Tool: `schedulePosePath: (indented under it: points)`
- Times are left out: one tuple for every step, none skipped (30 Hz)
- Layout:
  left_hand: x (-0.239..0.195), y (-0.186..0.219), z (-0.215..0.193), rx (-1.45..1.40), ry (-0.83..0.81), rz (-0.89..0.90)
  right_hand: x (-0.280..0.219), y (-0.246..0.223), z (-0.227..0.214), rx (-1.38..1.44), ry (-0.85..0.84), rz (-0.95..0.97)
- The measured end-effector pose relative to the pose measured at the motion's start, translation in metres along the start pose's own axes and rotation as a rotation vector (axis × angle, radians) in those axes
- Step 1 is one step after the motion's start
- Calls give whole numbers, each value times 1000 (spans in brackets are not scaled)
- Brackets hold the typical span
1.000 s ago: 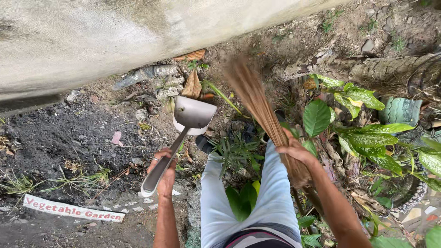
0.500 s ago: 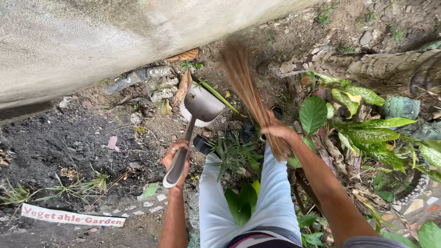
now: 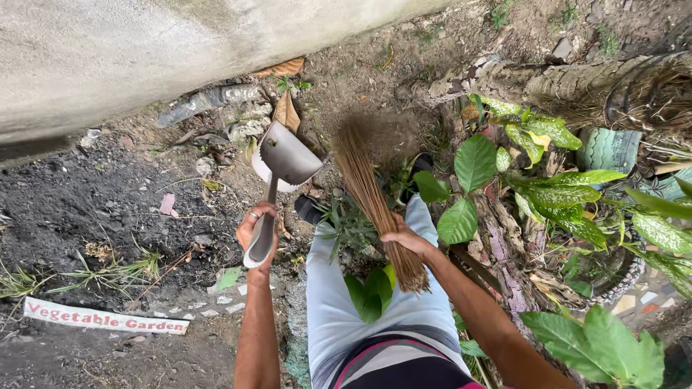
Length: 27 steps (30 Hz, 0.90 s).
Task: The person sweeps leaves and debris into a dustpan using a broom and places the waste into a black bucket.
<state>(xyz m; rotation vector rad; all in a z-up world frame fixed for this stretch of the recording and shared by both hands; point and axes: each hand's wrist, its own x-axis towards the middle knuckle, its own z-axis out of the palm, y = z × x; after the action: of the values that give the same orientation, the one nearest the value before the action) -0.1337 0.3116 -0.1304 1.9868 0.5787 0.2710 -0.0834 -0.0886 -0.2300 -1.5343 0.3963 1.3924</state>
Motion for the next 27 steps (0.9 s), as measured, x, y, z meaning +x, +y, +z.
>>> schedulePosePath:
  points:
    - [-3,1,-2,-14,-3,-27,-17,11,-13,-2,2,4]
    - [0,1,-3,-29,2,-42,-35,21,-37,-187,-8,-169]
    - [1,3,-4,-33,10,-34,-43,20,-49,-373,-22,-341]
    - [0,5,-8,-57,24,-42,-37,8,-53,-382,-27,-351]
    - [1,5,-8,-81,38,-49,-30,-5,-60,-327,43,-408]
    - [0,5,-10,-75,42,-52,-27,-14,-62,-260,111,-452]
    - [-1,4,-10,-80,46,-61,-6,-30,-63,-44,232,-200]
    - [0,3,-10,-84,54,-67,33,-58,-70,168,339,54]
    - [-1,2,-10,-77,62,-66,67,-90,-73,253,375,-55]
    - [-2,1,-7,-52,75,-49,98,-122,-69,333,406,-164]
    - [-4,-1,-6,-25,88,-32,122,-150,-74,316,289,-53]
    - [-6,-2,-6,-12,107,-40,136,-164,-74,293,161,61]
    - [-4,-6,-5,-80,108,-69,142,-165,-67,281,140,64]
    - [-6,-8,0,-161,100,-102,134,-160,-67,-1,98,-103]
    - [-7,-10,3,-159,110,-115,121,-156,-66,-281,46,-270]
    - [-4,-11,6,-139,122,-121,100,-146,-69,-426,19,-223]
    - [-4,-10,6,-119,135,-127,71,-133,-74,-572,-7,-175]
    - [-2,-9,7,-123,150,-118,38,-138,-73,-705,-10,-22]
    - [-3,-5,7,-92,157,-109,12,-141,-68,-839,-13,134]
    - [-10,-1,3,-54,161,-117,-2,-144,-60,-851,-25,134]
    - [-13,0,-1,-50,174,-126,-9,-148,-60,-712,-118,-97]
    - [-16,0,-6,-102,188,-164,-11,-147,-57,-557,-213,-316]
    - [-21,-1,-11,-155,202,-200,1,-148,-51,-560,-225,-311]
    - [-25,-1,-15,-153,212,-204,28,-159,-46,-704,-125,-189]
    - [-30,-2,-21,-163,246,-199,54,-171,-46,-847,-22,-65]
    - [-39,-2,-24,-174,280,-201,76,-181,-44,-857,-31,-60]
    - [-45,-5,-26,-175,290,-212,97,-188,-36,-938,-103,-106]
